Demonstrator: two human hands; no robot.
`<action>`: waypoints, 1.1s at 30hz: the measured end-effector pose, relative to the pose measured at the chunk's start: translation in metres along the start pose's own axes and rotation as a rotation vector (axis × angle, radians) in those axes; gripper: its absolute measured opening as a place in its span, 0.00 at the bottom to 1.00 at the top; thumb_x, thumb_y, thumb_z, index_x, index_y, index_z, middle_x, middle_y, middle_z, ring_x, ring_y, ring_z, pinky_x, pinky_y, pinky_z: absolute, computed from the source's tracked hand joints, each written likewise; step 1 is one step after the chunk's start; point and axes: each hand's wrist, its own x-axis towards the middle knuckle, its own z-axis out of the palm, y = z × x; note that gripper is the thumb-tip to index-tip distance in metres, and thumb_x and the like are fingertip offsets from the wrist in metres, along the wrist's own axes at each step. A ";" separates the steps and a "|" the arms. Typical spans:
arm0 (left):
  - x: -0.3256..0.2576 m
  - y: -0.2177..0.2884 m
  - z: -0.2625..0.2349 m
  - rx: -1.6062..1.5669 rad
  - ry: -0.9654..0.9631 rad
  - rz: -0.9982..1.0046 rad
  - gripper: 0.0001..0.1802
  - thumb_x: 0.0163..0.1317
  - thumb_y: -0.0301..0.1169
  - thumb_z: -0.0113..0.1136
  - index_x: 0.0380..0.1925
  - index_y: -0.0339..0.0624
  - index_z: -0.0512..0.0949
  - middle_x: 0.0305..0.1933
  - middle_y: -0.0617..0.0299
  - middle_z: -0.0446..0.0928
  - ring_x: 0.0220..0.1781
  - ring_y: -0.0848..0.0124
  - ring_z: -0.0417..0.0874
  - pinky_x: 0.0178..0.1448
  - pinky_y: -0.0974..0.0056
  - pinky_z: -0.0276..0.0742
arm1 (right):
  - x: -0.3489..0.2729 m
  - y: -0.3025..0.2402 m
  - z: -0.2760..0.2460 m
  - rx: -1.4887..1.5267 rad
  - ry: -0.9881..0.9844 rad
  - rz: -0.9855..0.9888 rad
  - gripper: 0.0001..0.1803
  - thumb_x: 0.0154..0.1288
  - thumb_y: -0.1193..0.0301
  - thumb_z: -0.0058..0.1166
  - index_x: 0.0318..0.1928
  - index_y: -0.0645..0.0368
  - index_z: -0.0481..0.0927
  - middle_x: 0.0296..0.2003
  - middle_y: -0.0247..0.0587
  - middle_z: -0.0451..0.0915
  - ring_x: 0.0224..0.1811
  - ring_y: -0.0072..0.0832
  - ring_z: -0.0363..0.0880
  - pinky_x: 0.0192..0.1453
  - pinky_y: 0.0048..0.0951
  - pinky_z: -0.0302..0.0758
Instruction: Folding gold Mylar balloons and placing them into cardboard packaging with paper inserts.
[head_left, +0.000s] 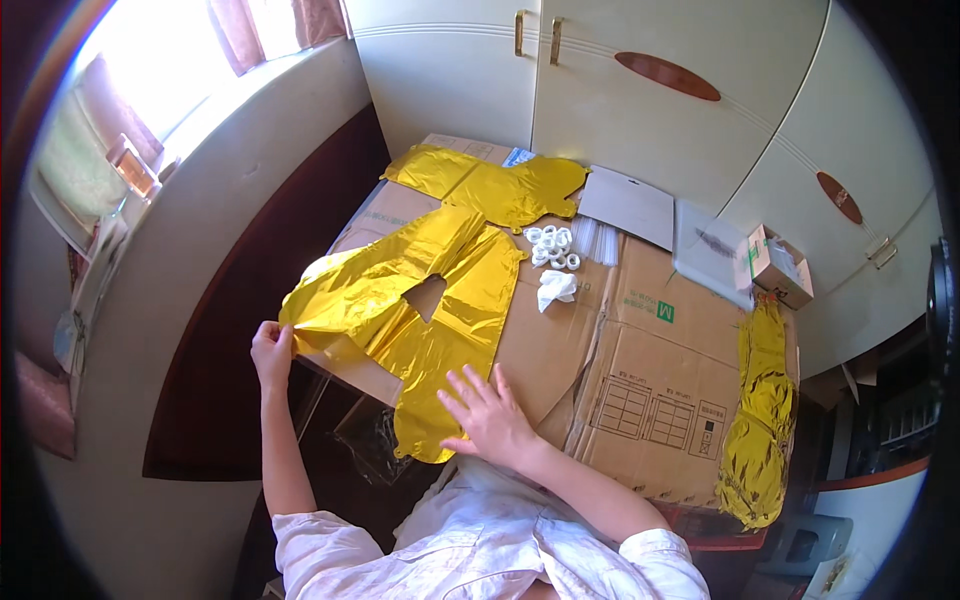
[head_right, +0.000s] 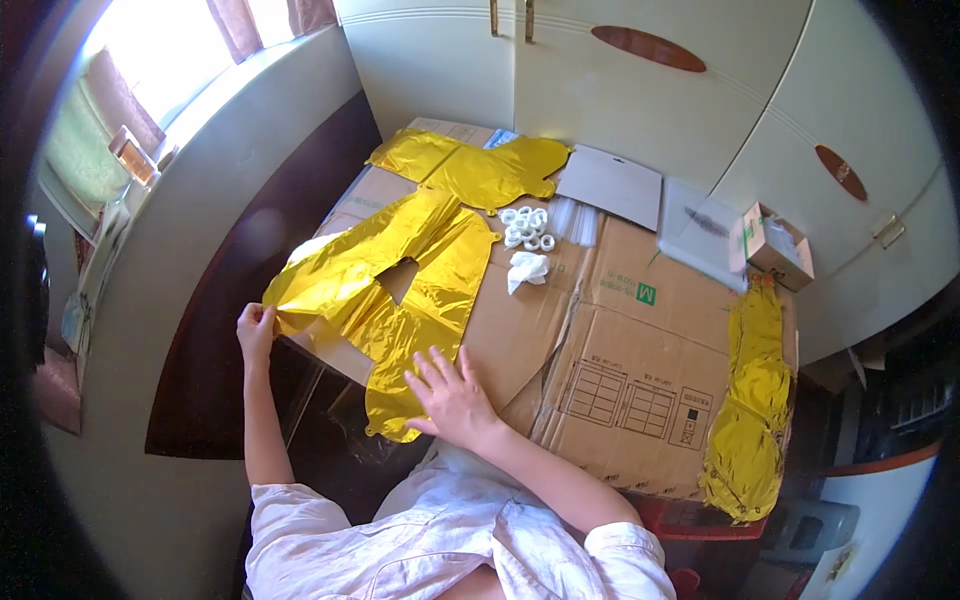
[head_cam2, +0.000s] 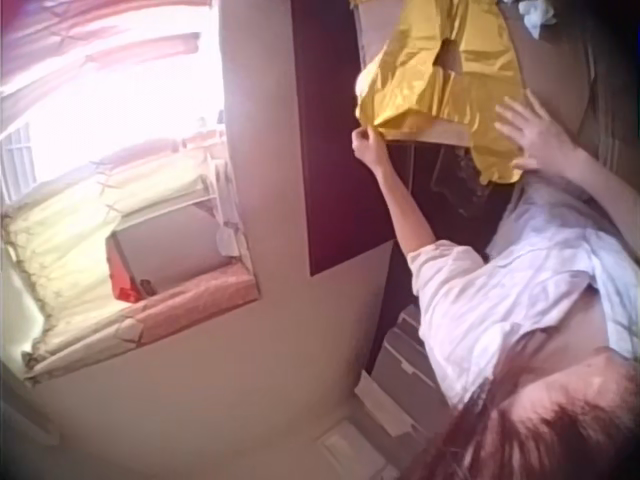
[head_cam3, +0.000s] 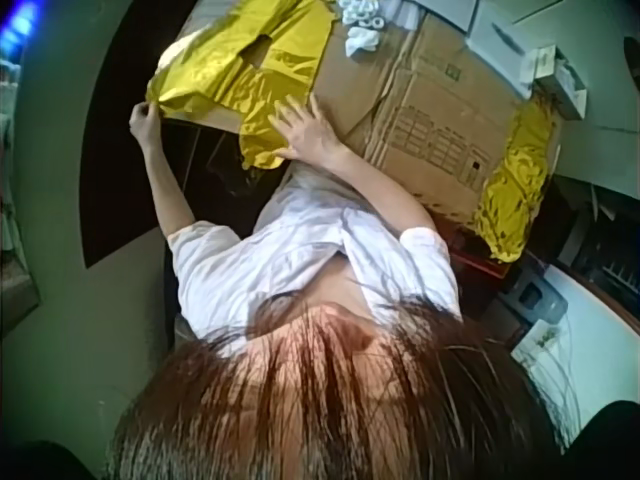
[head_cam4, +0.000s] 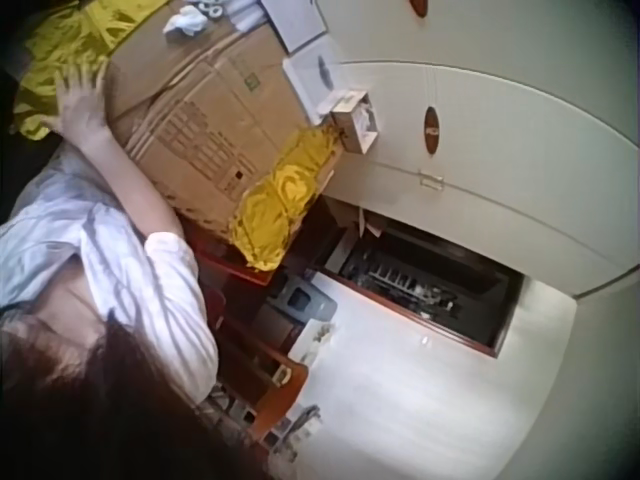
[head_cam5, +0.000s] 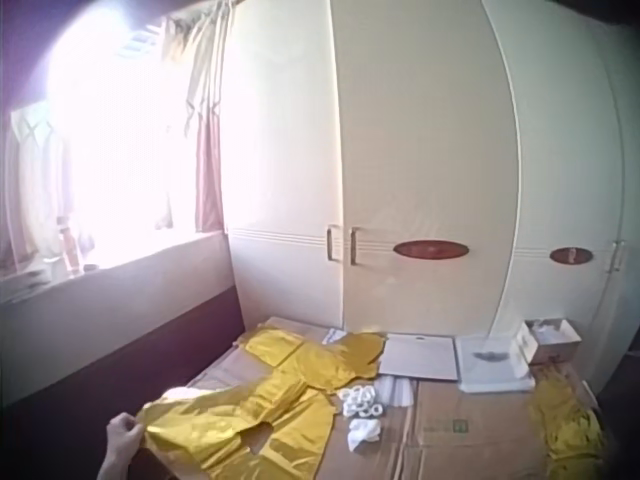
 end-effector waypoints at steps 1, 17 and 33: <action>-0.004 -0.009 0.000 0.131 0.041 0.045 0.07 0.60 0.28 0.61 0.29 0.36 0.77 0.16 0.64 0.73 0.18 0.75 0.73 0.25 0.68 0.70 | -0.002 0.001 -0.005 0.021 -0.044 -0.118 0.37 0.58 0.46 0.57 0.63 0.51 0.71 0.66 0.47 0.67 0.72 0.43 0.59 0.73 0.60 0.52; -0.142 0.158 0.014 0.011 -0.946 0.621 0.12 0.54 0.36 0.68 0.33 0.40 0.82 0.31 0.55 0.80 0.34 0.58 0.83 0.38 0.59 0.79 | 0.009 0.010 -0.003 0.568 0.021 0.021 0.09 0.53 0.64 0.65 0.29 0.54 0.82 0.28 0.38 0.82 0.33 0.35 0.83 0.35 0.34 0.78; -0.126 0.149 0.013 0.039 -0.663 0.315 0.04 0.56 0.23 0.63 0.32 0.36 0.79 0.24 0.52 0.79 0.24 0.64 0.83 0.30 0.65 0.76 | 0.006 0.008 0.007 0.281 0.281 0.116 0.61 0.37 0.57 0.78 0.71 0.49 0.53 0.66 0.51 0.56 0.69 0.52 0.55 0.69 0.50 0.59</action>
